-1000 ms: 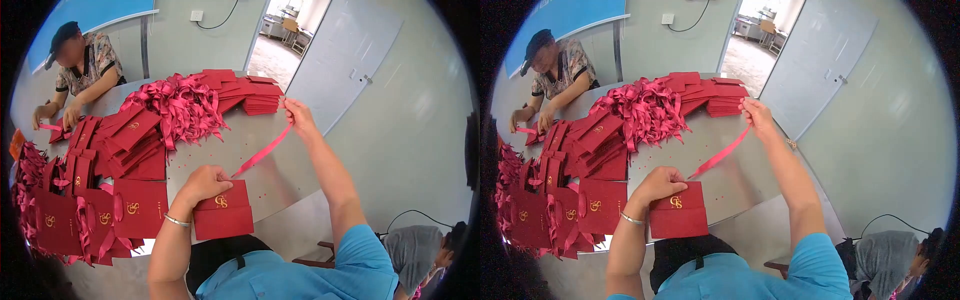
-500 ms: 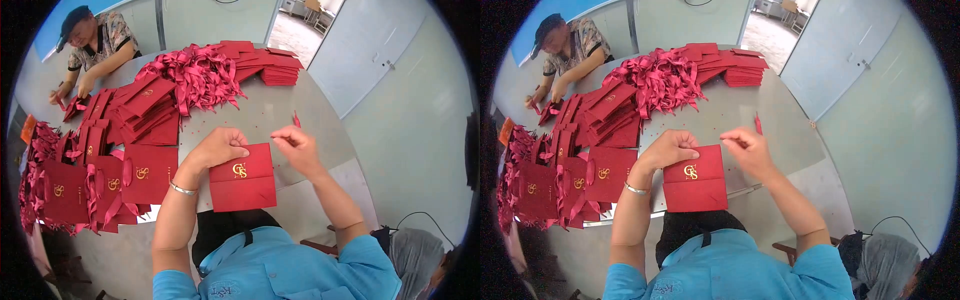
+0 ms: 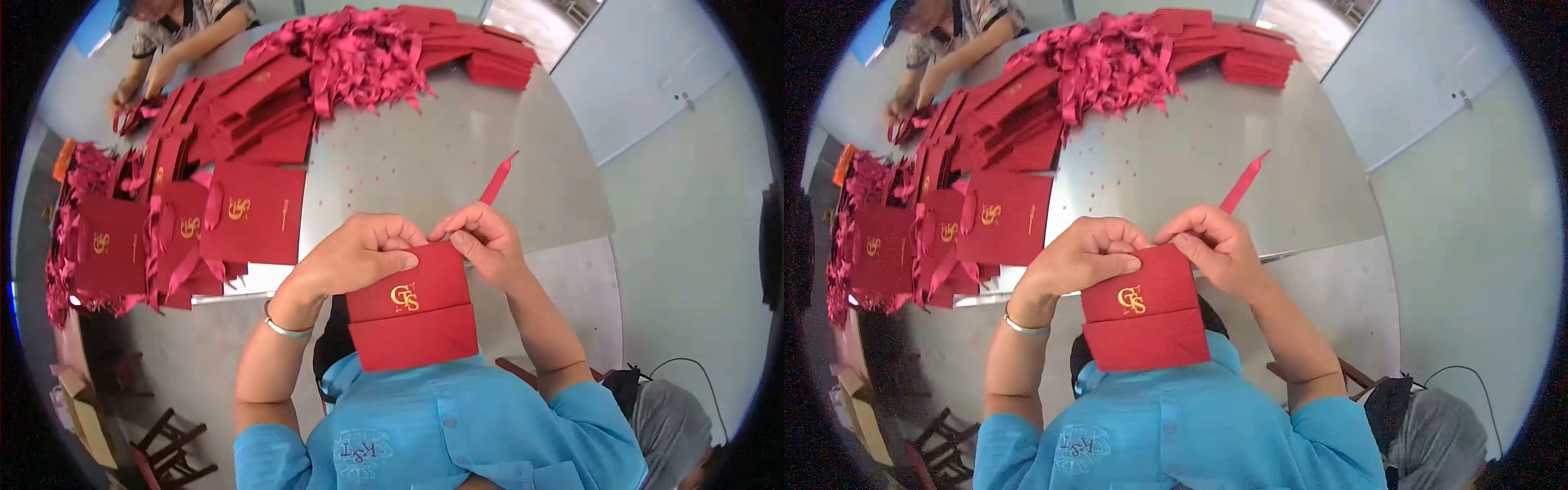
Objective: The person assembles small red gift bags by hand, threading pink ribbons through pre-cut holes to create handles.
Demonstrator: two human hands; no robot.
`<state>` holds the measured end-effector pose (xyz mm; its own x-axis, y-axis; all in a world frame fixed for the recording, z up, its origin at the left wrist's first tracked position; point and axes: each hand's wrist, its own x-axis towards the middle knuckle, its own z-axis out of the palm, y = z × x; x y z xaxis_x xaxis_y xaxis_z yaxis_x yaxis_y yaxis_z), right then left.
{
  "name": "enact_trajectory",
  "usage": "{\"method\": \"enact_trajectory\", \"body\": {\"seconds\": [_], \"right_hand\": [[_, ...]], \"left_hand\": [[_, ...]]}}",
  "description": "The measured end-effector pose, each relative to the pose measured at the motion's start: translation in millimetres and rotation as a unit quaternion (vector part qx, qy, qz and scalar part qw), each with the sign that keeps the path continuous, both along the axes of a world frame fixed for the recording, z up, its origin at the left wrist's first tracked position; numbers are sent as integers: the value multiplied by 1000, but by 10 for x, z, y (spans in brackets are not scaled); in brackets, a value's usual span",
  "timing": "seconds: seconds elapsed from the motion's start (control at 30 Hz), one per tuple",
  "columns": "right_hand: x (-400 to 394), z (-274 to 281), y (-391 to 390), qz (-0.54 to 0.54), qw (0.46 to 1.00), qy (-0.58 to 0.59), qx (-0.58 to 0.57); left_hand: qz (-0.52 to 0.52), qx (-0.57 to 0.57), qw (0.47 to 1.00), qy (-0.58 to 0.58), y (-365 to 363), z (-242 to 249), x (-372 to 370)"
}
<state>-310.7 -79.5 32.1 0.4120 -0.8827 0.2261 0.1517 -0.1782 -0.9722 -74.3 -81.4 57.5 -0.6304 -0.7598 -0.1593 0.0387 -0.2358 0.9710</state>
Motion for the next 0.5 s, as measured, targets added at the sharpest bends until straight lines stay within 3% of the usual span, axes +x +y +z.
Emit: {"method": "enact_trajectory", "body": {"seconds": [0.17, 0.33, 0.5], "right_hand": [[118, -53, 212, 73, 994, 43, -71], [196, 11, 71, 101, 986, 66, -111], [211, 10, 21, 134, 977, 112, -122]], "left_hand": [[-5, 26, 999, 25, 337, -131, 199], [77, 3, 997, 13, 411, -206, 266], [48, 57, 997, 35, 494, -155, 272]]}}
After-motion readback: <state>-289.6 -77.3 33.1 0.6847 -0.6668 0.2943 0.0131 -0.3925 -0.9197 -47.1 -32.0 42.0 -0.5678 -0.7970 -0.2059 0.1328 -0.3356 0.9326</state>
